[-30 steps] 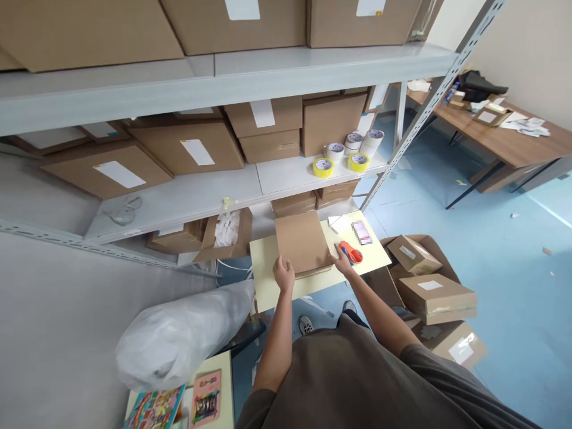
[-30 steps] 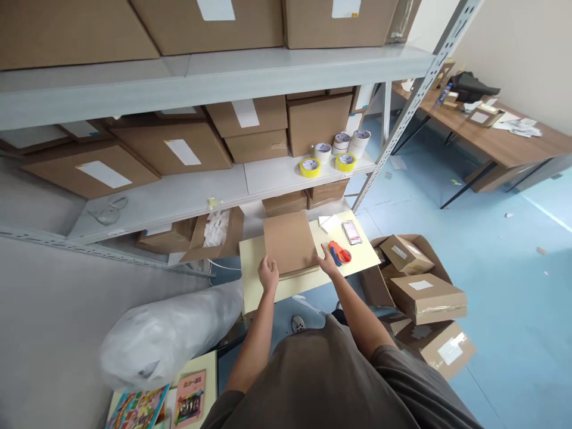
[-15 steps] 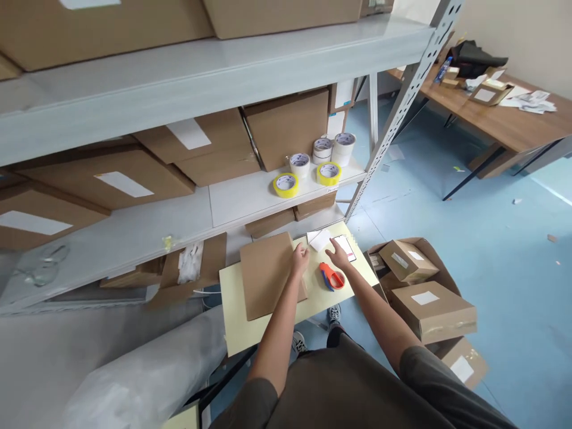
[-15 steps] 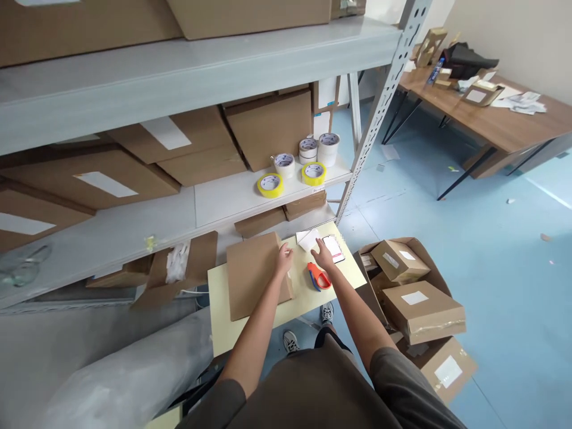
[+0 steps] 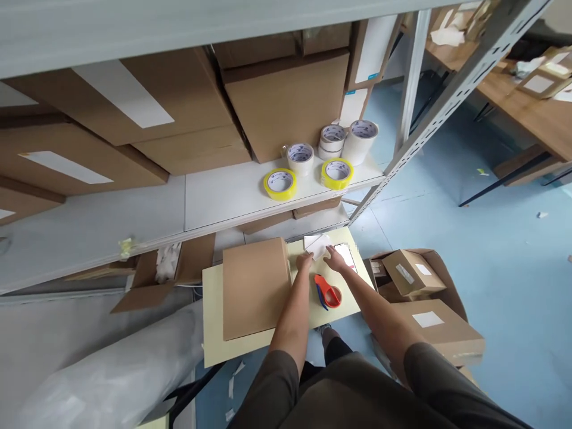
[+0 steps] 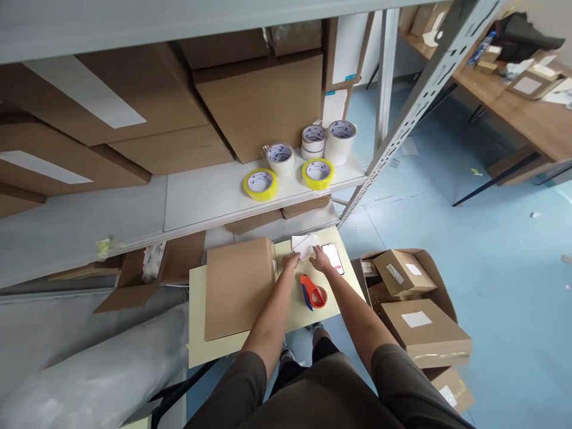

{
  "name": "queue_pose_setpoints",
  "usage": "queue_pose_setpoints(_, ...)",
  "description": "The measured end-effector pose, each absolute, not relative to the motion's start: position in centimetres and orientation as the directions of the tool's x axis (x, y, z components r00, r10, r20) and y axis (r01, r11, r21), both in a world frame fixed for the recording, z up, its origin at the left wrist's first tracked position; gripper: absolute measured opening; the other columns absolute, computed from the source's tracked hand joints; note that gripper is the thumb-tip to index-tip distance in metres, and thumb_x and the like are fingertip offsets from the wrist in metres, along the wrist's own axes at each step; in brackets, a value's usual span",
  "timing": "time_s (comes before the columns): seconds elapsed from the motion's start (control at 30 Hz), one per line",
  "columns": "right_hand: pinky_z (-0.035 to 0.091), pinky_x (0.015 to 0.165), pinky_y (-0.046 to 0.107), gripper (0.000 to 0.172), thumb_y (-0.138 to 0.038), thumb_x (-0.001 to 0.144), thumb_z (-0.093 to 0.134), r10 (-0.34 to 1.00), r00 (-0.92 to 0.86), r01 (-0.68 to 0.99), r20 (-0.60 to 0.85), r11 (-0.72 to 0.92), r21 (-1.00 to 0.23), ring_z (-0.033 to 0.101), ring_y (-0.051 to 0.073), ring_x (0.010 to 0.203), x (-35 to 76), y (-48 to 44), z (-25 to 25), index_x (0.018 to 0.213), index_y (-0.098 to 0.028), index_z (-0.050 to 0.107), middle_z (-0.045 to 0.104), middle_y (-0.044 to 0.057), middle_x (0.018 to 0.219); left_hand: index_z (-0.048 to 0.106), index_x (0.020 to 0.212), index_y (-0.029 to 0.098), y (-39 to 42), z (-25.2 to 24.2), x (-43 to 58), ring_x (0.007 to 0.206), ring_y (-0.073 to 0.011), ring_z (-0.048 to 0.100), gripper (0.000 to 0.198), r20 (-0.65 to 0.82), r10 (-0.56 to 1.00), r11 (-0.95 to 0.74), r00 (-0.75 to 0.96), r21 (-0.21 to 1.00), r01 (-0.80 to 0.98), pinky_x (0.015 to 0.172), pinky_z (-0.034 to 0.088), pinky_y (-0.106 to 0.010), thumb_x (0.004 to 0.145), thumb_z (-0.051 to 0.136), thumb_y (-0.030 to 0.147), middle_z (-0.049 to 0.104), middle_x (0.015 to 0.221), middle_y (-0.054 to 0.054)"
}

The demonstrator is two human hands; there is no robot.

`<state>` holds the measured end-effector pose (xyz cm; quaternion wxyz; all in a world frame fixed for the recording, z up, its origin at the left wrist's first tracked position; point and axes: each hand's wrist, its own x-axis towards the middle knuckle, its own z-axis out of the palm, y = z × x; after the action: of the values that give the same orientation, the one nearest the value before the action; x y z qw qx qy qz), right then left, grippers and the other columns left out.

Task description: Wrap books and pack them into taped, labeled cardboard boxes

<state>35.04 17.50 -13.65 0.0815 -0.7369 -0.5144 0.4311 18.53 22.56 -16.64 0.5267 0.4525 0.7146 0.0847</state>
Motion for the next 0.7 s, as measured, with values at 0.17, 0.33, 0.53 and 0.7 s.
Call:
queue_pose_setpoints(0.17,0.042,0.123,0.042,0.074,-0.025,0.095,0.063,0.838,0.082,0.713,-0.54,-0.427,-0.556,0.045,0.032,0.155,35.5,17.8,-14.5,0.166,-0.017,0.042,0.036,0.017,0.174,0.078,0.083,0.016,23.6,-16.3,18.7,0.076,-0.0246,0.074,0.022,-0.669,0.737,0.591,-0.093,0.571,0.57,0.069,0.051,-0.03,0.086,0.074,0.037,0.077,0.077,-0.011)
queue_pose_setpoints(0.33,0.045,0.12,0.041,0.073,-0.029,0.097,0.061,0.858,0.098,0.757,-0.504,-0.393,-0.521,0.044,0.032,0.155,35.4,18.5,-14.8,0.166,-0.019,0.042,0.032,0.015,0.176,0.079,0.086,0.017,26.7,-15.6,18.3,0.093,-0.0276,0.076,0.011,-0.569,0.819,0.446,-0.076,0.549,0.707,0.077,0.05,-0.03,0.083,0.07,0.023,0.08,0.092,-0.015)
queue_pose_setpoints(0.53,0.046,0.118,0.043,0.075,-0.029,0.096,0.063,0.808,0.052,0.802,-0.587,-0.384,-0.457,0.044,0.034,0.155,33.8,19.2,-16.2,0.167,-0.017,0.041,0.021,0.017,0.18,0.078,0.103,0.017,27.5,-16.3,18.4,0.101,-0.0259,0.075,0.024,-0.519,0.853,0.385,-0.056,0.552,0.739,0.084,0.05,-0.03,0.083,0.065,0.013,0.081,0.106,-0.013)
queue_pose_setpoints(0.7,0.044,0.121,0.043,0.075,-0.025,0.095,0.06,0.831,0.036,0.827,-0.555,-0.336,-0.45,0.035,0.032,0.161,33.8,17.8,-16.4,0.167,-0.016,0.039,0.021,0.017,0.18,0.079,0.107,0.015,23.7,-16.0,18.5,0.103,-0.0282,0.077,0.026,-0.563,0.815,0.466,-0.136,0.498,0.732,0.084,0.053,-0.031,0.084,0.067,0.012,0.081,0.112,-0.016)
